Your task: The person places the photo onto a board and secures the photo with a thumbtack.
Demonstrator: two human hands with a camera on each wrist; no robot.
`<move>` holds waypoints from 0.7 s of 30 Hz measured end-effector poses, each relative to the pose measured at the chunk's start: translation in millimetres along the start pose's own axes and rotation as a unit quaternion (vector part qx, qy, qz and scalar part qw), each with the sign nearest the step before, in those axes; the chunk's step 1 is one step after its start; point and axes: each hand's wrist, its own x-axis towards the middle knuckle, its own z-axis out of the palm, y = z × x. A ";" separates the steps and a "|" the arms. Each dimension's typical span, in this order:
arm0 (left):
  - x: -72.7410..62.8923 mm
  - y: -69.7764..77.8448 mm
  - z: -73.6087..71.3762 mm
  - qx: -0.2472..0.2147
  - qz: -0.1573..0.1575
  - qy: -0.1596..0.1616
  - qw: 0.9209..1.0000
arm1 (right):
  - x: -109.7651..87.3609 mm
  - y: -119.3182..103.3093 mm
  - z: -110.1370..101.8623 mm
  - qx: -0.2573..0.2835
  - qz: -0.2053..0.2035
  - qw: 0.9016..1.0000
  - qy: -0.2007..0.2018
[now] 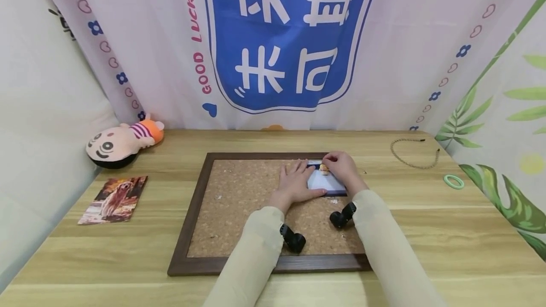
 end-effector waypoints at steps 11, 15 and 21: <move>-1.3 1.7 -11.7 -0.071 -0.023 0.021 0.997 | -3.3 -2.9 -28.3 0.056 -0.060 0.994 -0.075; -2.7 -0.6 -23.3 -0.103 -0.020 0.040 0.994 | -6.6 -11.5 -42.0 0.053 -0.079 0.992 -0.086; -13.5 -20.0 -51.7 -0.132 -0.025 0.076 0.988 | -13.4 -28.0 -66.7 0.063 -0.099 0.989 -0.086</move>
